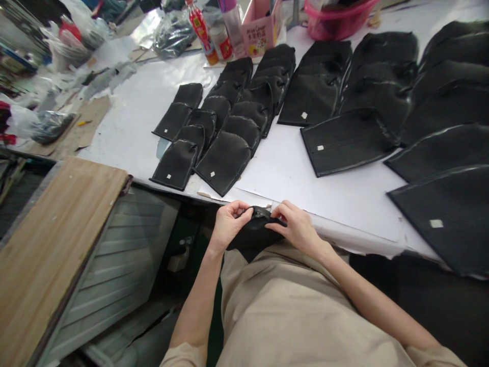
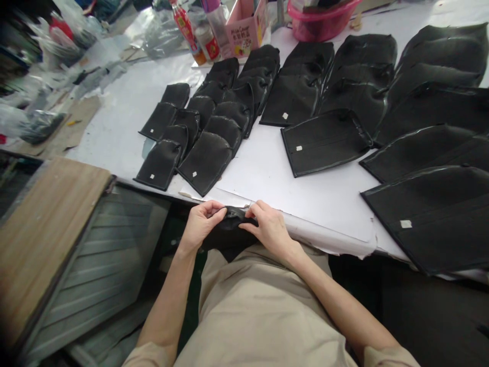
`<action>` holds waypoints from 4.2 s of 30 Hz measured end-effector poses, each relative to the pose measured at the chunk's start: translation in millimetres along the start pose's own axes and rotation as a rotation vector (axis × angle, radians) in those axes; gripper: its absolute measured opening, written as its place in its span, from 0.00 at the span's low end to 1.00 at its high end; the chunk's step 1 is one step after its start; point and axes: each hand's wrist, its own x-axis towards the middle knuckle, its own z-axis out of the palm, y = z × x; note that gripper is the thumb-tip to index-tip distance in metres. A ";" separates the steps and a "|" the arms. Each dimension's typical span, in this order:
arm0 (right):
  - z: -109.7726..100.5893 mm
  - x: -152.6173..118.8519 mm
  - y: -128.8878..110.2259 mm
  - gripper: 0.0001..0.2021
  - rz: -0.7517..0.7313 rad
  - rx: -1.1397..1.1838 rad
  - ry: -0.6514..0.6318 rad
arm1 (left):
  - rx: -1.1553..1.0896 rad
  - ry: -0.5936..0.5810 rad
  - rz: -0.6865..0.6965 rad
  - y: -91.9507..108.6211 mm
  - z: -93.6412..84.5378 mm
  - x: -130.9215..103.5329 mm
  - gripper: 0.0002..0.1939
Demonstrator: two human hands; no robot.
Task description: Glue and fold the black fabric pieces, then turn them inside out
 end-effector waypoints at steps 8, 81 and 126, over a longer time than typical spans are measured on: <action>-3.0 1.9 -9.3 0.12 -0.078 0.051 0.003 | 0.086 0.049 0.047 -1.1 2.4 -1.5 0.13; -8.5 27.7 -6.7 0.05 -0.064 0.278 0.058 | 0.124 0.067 0.108 2.7 3.3 -10.3 0.11; -20.5 31.4 -15.9 0.10 0.099 0.655 -0.299 | 0.086 -0.074 0.094 2.5 6.4 -9.2 0.07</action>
